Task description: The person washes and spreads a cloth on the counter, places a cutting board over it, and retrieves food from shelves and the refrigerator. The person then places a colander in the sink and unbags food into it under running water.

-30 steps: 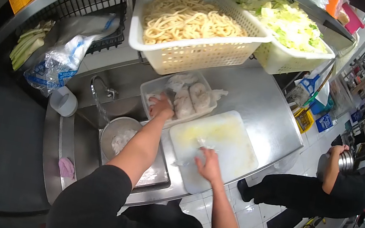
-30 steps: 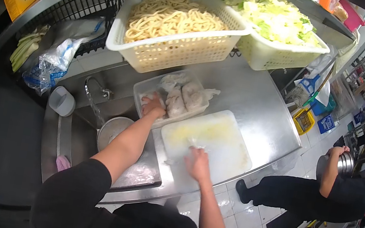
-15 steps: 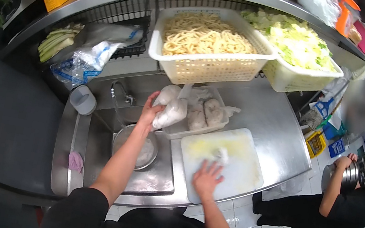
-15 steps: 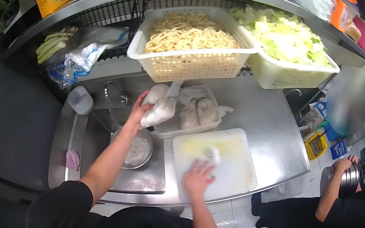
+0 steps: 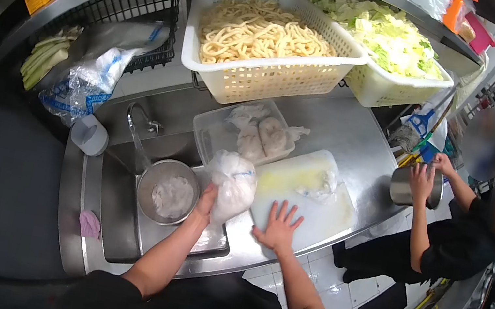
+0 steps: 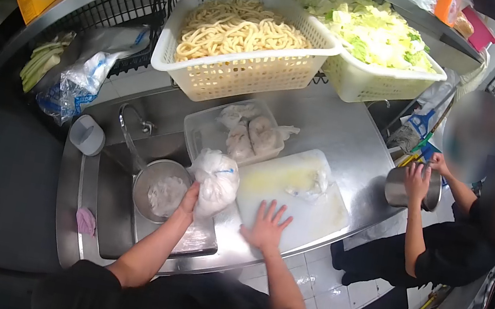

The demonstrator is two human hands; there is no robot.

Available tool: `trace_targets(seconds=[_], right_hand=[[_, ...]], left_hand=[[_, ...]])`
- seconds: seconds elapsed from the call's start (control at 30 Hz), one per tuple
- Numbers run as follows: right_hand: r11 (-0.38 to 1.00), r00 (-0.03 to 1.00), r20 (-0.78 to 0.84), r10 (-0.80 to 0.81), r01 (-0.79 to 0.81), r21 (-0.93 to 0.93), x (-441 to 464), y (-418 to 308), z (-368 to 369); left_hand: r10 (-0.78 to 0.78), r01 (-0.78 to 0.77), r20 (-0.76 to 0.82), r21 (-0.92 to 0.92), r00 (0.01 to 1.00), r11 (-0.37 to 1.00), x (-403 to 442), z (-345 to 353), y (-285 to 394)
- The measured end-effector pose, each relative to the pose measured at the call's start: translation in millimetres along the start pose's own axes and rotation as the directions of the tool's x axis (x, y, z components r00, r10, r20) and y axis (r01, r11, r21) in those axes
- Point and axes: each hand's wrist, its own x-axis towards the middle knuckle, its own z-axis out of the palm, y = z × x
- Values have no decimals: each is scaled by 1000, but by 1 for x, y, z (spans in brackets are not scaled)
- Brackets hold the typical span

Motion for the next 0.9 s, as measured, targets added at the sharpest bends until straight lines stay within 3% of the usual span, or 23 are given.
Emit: trace_targets(seconds=[0.03, 0.1, 0.17, 0.2, 0.23, 0.3, 0.43, 0.47, 0.5, 0.53, 0.57, 0.63, 0.67, 0.83, 0.9], right_hand=[[1000, 999, -49, 6, -7, -14, 7, 17, -1], [999, 997, -77, 24, -25, -19, 11, 21, -7], [961, 981, -179, 72, -20, 277, 31, 16, -35], [827, 981, -181, 66, 48, 560, 32, -1, -60], [609, 980, -192, 61, 116, 784, 29, -25, -86], [616, 981, -194, -28, 170, 770, 23, -52, -111], [682, 957, -276, -87, 260, 684, 45, -42, -71], [668, 965, -193, -177, 262, 696, 46, -39, -68], [654, 959, -104, -265, 258, 711, 46, -37, -62], [747, 951, -3, -308, 244, 619, 50, -34, -48], [749, 954, 0, -299, 234, 619, 48, -34, -31], [791, 952, -96, -290, 295, 537, 43, -39, -5], [837, 960, -20, -279, 253, 485, 41, -46, -11], [795, 964, -116, -241, 265, 546, 38, -37, -15], [766, 958, -127, -257, 282, 578, 40, -28, -19]], left_hand=[[-10, 10, 5, 5, 1000, 1000, -3, 12, 3], [100, -91, -20, 263, 995, 960, -14, 28, 7], [130, -117, -22, 313, 991, 942, -21, 52, 8], [165, -145, -23, 362, 986, 921, -24, 59, 6], [156, -140, -16, 360, 988, 923, -25, 60, 1], [199, -172, -12, 454, 980, 874, -25, 59, -16], [177, -166, 10, 407, 984, 898, -28, 35, -48], [202, -152, 24, 747, 979, 648, -23, 7, -49], [219, -107, 45, 954, 975, 281, -21, -7, -53], [465, -244, 187, 968, 865, 65, -28, 9, -47], [457, -245, 187, 967, 870, 69, -26, 10, -45], [2, -140, 141, 985, 990, -98, -19, 4, -38], [262, -419, 437, 900, 861, -122, -12, 0, -51], [292, -386, 409, 913, 865, -135, 2, 14, -51], [384, -325, 391, 918, 837, -227, 7, 28, -48]])
